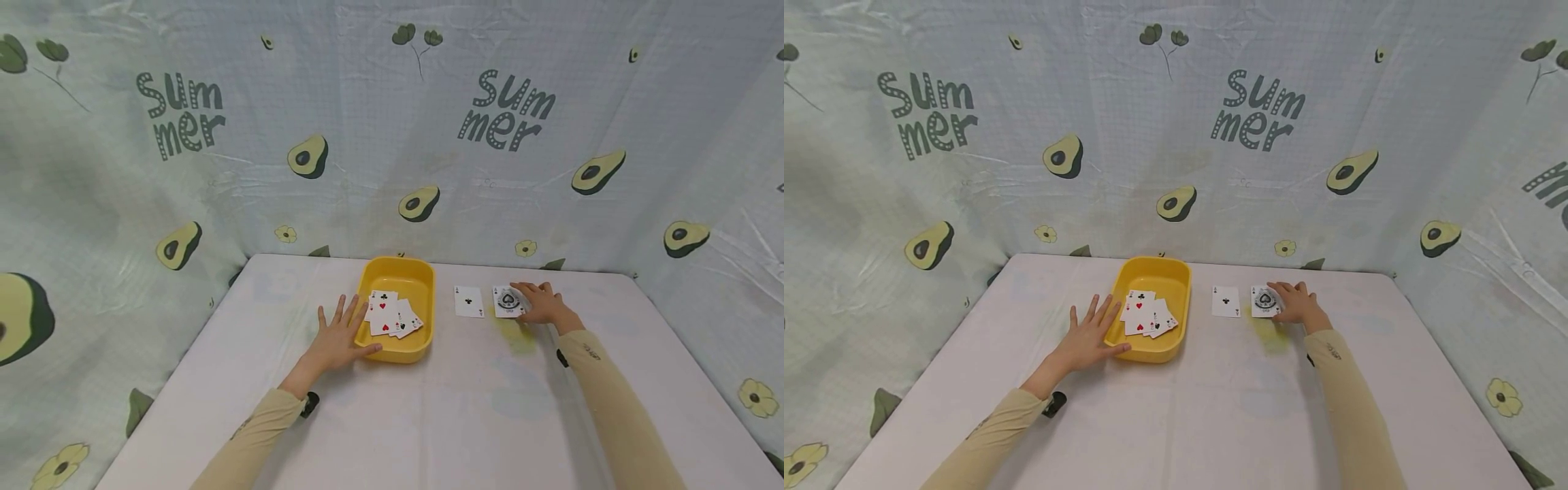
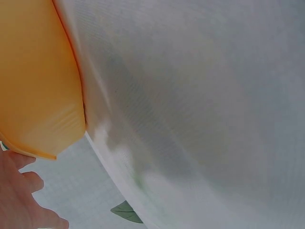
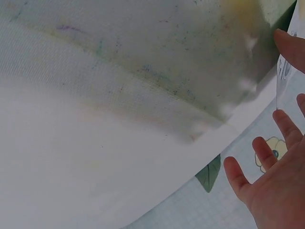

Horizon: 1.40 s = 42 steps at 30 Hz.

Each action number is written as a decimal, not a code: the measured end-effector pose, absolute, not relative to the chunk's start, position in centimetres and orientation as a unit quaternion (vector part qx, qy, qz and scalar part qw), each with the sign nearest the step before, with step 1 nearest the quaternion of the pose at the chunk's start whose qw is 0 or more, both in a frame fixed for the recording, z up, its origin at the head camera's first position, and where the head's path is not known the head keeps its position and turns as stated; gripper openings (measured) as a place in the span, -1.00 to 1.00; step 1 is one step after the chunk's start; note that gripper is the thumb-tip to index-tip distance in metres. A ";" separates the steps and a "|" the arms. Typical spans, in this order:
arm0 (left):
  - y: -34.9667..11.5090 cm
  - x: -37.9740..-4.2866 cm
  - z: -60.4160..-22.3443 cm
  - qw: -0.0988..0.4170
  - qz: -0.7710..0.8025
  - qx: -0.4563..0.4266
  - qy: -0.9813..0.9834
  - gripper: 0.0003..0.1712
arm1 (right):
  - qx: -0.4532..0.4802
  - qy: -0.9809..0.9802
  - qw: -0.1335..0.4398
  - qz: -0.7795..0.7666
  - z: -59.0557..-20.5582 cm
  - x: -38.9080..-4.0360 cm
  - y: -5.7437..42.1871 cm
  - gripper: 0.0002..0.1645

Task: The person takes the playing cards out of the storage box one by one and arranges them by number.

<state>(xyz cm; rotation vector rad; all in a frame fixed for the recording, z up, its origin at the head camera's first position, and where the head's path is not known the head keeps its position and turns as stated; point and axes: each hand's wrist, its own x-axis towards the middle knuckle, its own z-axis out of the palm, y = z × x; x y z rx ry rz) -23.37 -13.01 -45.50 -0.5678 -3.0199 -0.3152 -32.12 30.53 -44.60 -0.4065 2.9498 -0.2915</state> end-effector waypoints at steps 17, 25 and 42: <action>-13.0 -23.5 -45.5 0.024 -0.105 -0.183 -0.977 0.07 | -0.130 0.983 0.092 -0.094 -44.2 -32.4 30.3 -0.06; -12.9 -23.6 -45.6 0.022 -0.111 -0.181 -0.977 0.08 | -0.123 0.984 0.091 -0.090 -44.7 -32.4 30.3 -0.05; -12.9 -23.4 -45.4 0.016 -0.116 -0.182 -0.976 0.09 | -0.155 0.983 0.055 -0.086 -45.5 -31.5 28.4 -0.18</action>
